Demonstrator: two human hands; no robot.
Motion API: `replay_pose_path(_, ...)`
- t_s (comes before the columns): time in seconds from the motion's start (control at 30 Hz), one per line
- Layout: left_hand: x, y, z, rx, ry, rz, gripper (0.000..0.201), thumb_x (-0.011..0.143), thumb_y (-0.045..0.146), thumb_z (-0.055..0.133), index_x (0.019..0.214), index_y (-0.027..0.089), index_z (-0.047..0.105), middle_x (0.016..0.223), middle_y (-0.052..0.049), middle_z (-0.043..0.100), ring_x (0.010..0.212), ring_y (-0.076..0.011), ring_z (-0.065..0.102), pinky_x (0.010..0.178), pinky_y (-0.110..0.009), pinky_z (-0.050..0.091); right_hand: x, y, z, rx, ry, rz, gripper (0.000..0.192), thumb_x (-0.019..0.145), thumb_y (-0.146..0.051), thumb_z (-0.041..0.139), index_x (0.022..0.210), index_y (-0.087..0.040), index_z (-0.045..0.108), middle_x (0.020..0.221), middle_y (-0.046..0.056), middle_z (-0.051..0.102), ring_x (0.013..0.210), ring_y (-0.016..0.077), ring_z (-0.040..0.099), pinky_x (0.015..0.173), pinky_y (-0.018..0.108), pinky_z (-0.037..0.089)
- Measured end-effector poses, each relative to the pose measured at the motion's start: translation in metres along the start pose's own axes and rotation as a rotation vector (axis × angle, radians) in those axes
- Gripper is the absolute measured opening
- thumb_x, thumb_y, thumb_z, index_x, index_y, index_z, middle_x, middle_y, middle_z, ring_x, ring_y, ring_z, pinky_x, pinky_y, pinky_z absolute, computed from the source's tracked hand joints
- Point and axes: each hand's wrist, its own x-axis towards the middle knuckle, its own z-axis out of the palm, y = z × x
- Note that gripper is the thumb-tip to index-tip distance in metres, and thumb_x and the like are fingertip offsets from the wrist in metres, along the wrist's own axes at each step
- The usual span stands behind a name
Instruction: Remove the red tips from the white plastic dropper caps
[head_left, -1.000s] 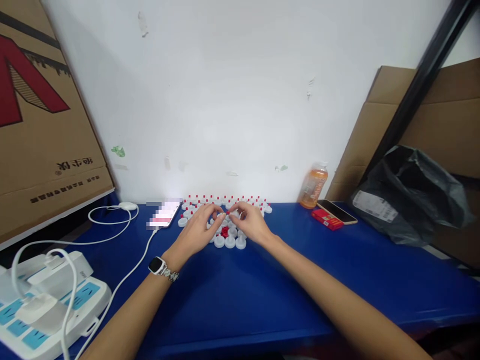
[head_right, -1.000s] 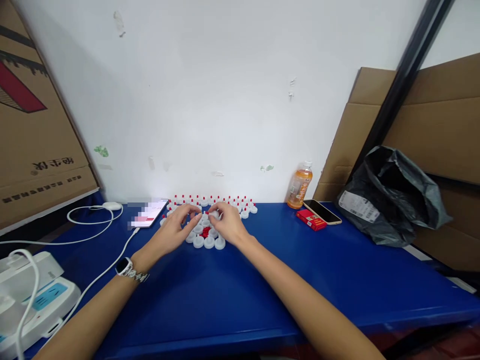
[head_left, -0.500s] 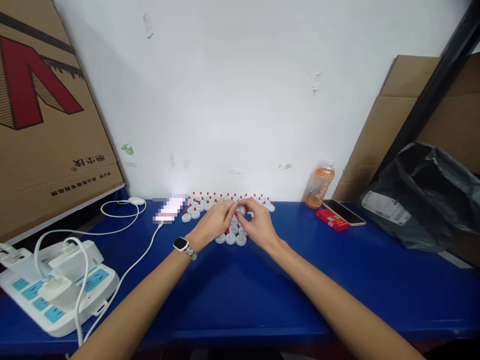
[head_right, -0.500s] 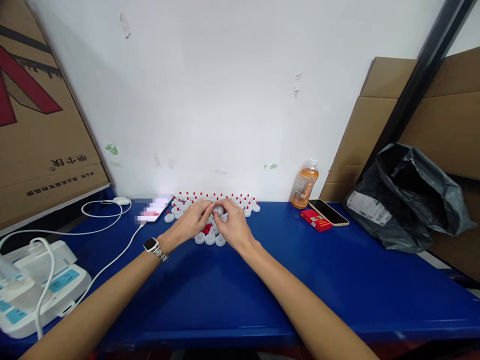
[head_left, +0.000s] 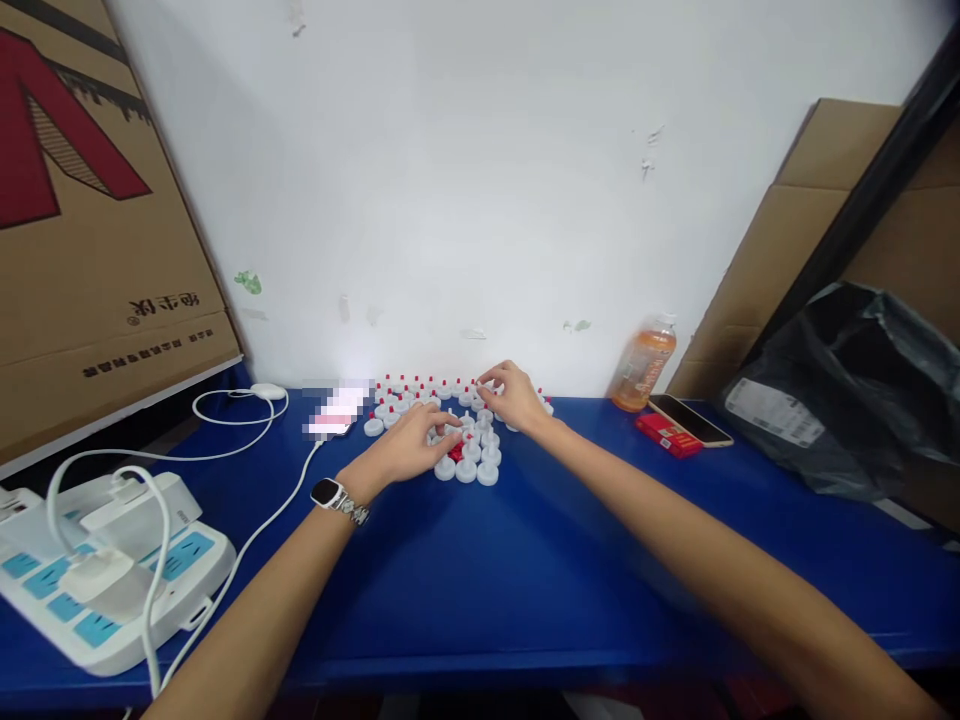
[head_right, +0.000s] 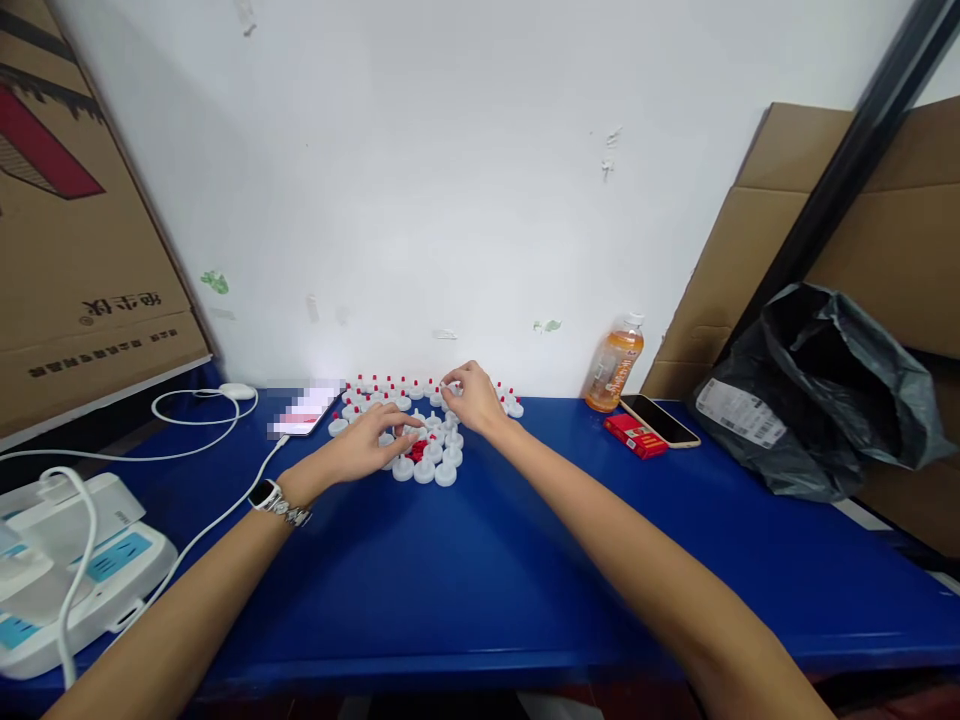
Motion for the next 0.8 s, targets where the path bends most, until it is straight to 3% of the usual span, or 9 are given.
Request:
replay_pose_path(0.13,-0.007,-0.006,-0.01,-0.034,0.043,-0.047,0.034,0.091,0.049,0.051,0.103,0.024,0.072,0.089,-0.005,0.063,0.089,-0.0221,0.057,0.084,-0.037,0.045,0.03,-0.003,0.016,-0.096,-0.247,0.019,0.017,0.081,-0.021,0.063,0.09,-0.014,0.075,0.086,0.006,0.074,0.077,0.0156,0.065,0.072,0.024,0.047)
replay_pose_path(0.23,-0.011,-0.007,-0.016,-0.048,0.076,-0.039,0.03,0.091,0.045,0.052,0.095,0.023,0.072,0.086,-0.005,0.064,0.087,-0.0221,0.058,0.082,-0.037,0.046,0.039,-0.003,0.025,-0.163,-0.325,0.01,0.014,0.078,-0.018,0.065,0.087,-0.015,0.076,0.083,0.005,0.075,0.075,0.0148,0.066,0.067,0.021,0.046)
replay_pose_path(0.5,-0.014,-0.009,-0.018,-0.033,0.104,-0.031,0.029,0.09,0.044,0.052,0.086,0.022,0.071,0.082,-0.005,0.065,0.085,-0.0231,0.058,0.079,-0.038,0.046,0.037,-0.013,0.039,-0.29,-0.387,-0.03,0.008,0.076,-0.023,0.069,0.078,-0.02,0.077,0.083,0.006,0.075,0.079,0.0196,0.067,0.073,0.026,0.045)
replay_pose_path(0.63,-0.014,-0.01,-0.02,-0.031,0.115,-0.035,0.03,0.09,0.045,0.051,0.087,0.022,0.071,0.083,-0.005,0.066,0.084,-0.0226,0.058,0.076,-0.036,0.046,0.034,-0.018,0.036,-0.327,-0.381,-0.061,0.025,0.087,-0.036,0.06,0.076,-0.02,0.076,0.079,0.007,0.075,0.078,0.0205,0.066,0.075,0.028,0.043)
replay_pose_path(0.8,-0.015,-0.015,-0.02,0.006,0.163,-0.068,0.029,0.095,0.04,0.044,0.093,0.022,0.067,0.087,-0.004,0.067,0.084,-0.0219,0.058,0.077,-0.036,0.045,0.04,-0.019,0.033,-0.35,-0.328,-0.054,0.029,0.091,-0.039,0.051,0.096,-0.021,0.074,0.092,0.005,0.075,0.084,0.0191,0.065,0.076,0.028,0.041)
